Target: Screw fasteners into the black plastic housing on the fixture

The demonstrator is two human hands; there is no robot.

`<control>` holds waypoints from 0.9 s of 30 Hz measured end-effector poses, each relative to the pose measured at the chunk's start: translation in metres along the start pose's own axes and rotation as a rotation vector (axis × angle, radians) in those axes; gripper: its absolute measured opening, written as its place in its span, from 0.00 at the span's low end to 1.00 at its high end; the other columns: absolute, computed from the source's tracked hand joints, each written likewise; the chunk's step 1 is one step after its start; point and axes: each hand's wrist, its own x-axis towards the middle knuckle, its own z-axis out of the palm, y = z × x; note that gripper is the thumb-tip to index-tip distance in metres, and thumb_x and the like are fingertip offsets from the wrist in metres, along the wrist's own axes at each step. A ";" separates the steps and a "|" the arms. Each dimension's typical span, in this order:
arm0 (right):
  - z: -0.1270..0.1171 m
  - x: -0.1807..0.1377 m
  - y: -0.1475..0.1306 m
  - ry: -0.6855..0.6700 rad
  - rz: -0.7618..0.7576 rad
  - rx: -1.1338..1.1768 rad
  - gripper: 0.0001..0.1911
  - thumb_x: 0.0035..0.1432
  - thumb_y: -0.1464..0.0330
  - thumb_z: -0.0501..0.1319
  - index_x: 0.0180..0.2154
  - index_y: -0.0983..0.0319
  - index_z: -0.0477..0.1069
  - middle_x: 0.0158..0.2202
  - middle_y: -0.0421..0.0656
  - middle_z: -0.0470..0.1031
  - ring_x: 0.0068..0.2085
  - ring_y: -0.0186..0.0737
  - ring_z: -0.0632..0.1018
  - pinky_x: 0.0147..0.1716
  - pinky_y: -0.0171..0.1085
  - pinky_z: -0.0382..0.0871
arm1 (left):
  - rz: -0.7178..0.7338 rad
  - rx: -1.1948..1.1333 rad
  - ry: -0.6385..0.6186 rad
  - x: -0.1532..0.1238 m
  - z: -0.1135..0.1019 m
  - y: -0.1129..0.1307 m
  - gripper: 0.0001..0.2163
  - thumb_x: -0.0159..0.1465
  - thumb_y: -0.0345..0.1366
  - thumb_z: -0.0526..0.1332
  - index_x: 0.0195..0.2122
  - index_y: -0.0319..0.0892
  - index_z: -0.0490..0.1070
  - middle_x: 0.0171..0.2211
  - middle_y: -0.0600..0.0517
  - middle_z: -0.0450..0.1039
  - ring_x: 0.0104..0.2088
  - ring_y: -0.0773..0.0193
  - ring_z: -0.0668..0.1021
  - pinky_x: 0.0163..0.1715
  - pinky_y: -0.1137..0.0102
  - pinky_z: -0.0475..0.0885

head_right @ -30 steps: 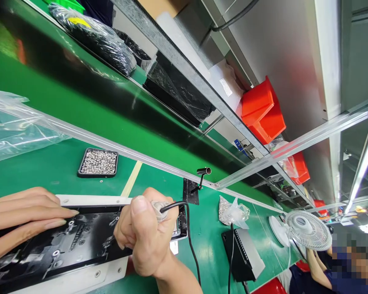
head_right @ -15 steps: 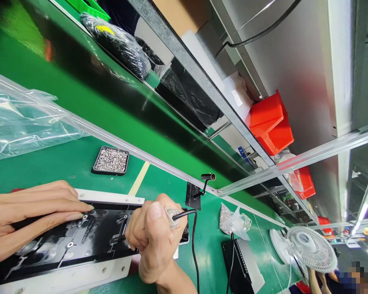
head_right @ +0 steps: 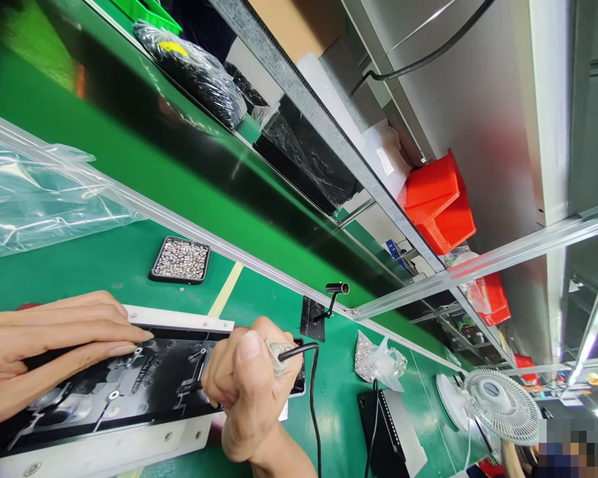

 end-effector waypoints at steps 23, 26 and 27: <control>-0.006 -0.003 0.004 -0.056 -0.026 0.032 0.27 0.75 0.61 0.60 0.25 0.58 0.50 0.16 0.29 0.47 0.16 0.24 0.50 0.16 0.27 0.50 | -0.067 -0.015 -0.043 0.000 -0.001 0.001 0.11 0.82 0.39 0.51 0.54 0.62 0.71 0.46 0.64 0.74 0.49 0.69 0.75 0.51 0.70 0.70; -0.005 -0.003 0.004 -0.060 -0.025 0.033 0.27 0.75 0.61 0.59 0.25 0.58 0.51 0.17 0.28 0.47 0.15 0.24 0.49 0.16 0.27 0.50 | -0.059 -0.009 -0.043 -0.001 0.000 -0.001 0.10 0.82 0.39 0.51 0.53 0.61 0.71 0.46 0.64 0.74 0.49 0.70 0.75 0.51 0.71 0.70; -0.005 -0.003 0.004 -0.061 -0.028 0.034 0.27 0.75 0.61 0.59 0.25 0.58 0.51 0.17 0.28 0.47 0.15 0.24 0.49 0.16 0.26 0.50 | -0.060 -0.006 -0.040 -0.001 0.000 -0.001 0.10 0.82 0.40 0.51 0.53 0.61 0.71 0.46 0.64 0.74 0.49 0.70 0.75 0.51 0.71 0.70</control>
